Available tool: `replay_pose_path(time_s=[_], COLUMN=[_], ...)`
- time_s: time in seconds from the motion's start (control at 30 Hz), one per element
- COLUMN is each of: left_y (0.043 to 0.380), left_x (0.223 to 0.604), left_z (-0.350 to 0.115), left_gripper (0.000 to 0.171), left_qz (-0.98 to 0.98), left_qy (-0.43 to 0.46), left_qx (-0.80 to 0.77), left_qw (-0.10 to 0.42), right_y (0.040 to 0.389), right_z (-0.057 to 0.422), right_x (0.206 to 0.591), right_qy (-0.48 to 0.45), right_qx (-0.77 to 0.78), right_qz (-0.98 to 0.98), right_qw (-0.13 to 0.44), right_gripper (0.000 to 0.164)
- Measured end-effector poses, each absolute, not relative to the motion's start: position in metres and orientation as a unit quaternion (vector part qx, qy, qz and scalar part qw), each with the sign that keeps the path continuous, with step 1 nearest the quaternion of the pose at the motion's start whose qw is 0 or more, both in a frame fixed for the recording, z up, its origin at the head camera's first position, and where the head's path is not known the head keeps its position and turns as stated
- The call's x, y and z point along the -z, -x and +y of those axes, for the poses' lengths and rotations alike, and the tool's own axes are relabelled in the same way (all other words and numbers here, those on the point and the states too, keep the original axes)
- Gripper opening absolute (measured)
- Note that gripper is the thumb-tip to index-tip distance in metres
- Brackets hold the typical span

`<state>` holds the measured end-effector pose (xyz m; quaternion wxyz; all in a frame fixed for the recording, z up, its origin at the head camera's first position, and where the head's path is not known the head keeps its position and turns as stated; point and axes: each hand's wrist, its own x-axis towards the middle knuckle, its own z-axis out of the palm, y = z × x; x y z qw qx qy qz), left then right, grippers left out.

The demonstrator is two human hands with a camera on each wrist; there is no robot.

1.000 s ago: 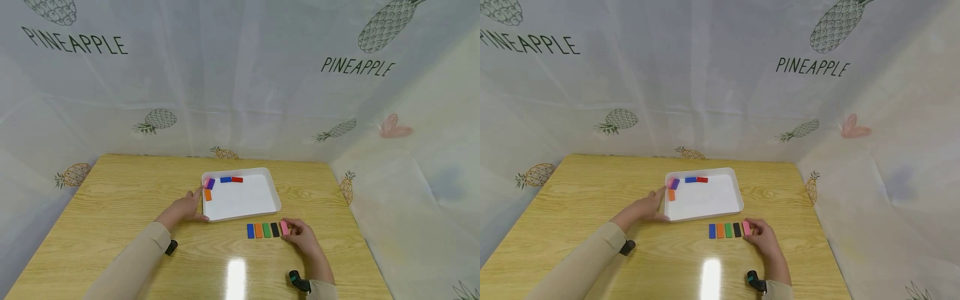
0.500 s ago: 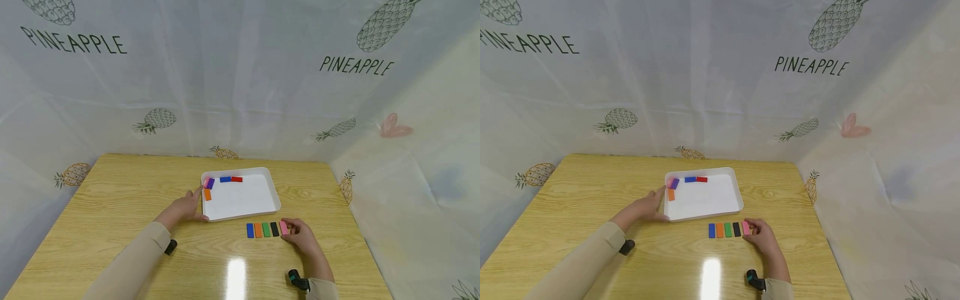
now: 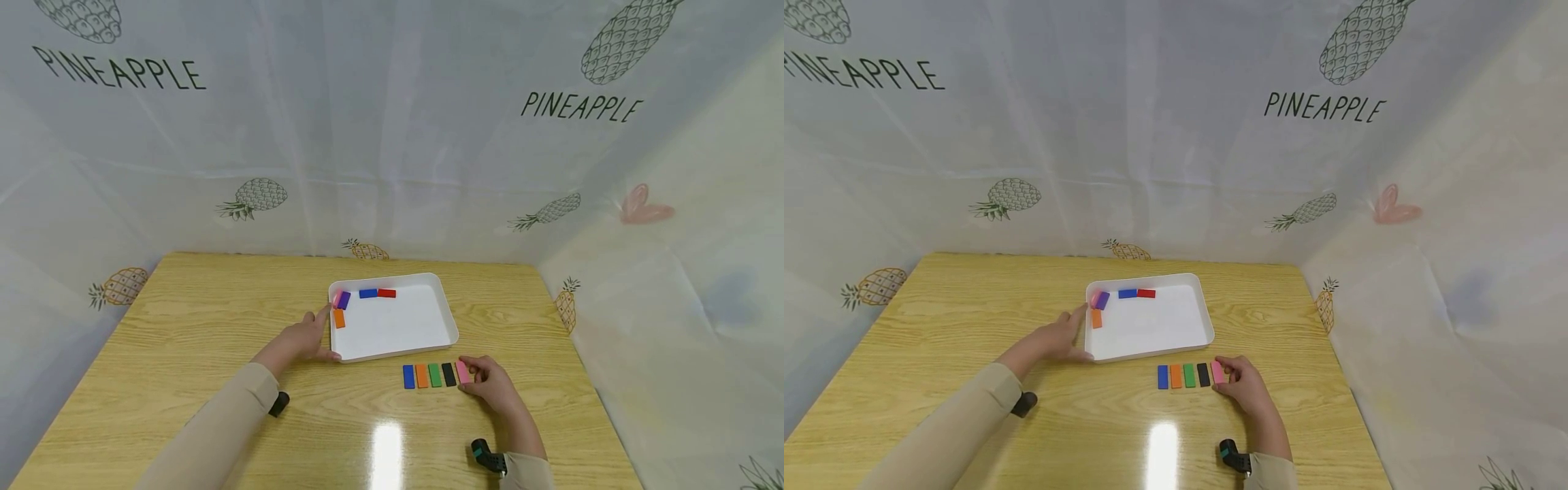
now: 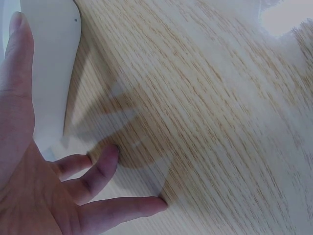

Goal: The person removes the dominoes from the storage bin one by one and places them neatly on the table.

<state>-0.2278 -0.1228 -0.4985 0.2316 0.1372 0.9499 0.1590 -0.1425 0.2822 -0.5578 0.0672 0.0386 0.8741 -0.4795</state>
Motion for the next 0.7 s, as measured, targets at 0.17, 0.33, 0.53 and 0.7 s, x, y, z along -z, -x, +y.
replay_pose_path(time_s=[0.17, 0.33, 0.53, 0.7], left_y=[0.227, 0.228, 0.228, 0.228], left_x=[0.499, 0.501, 0.502, 0.502], left_z=[-0.123, -0.124, -0.125, -0.125], left_gripper=[0.12, 0.12, 0.12, 0.121], left_qz=[0.95, 0.95, 0.949, 0.949], left_qy=[-0.141, -0.142, -0.14, -0.139], left_qx=[-0.159, -0.158, -0.157, -0.159], left_qw=[0.231, 0.23, 0.234, 0.233], right_y=[0.143, 0.141, 0.136, 0.134], right_z=[0.282, 0.282, 0.281, 0.276], right_x=[0.557, 0.555, 0.548, 0.534], right_qy=[-0.033, -0.025, -0.029, -0.025], right_qx=[0.483, 0.494, 0.524, 0.553], right_qz=[0.872, 0.867, 0.849, 0.831], right_qw=[0.069, 0.07, 0.065, 0.049], right_gripper=[0.053, 0.059, 0.065, 0.064])
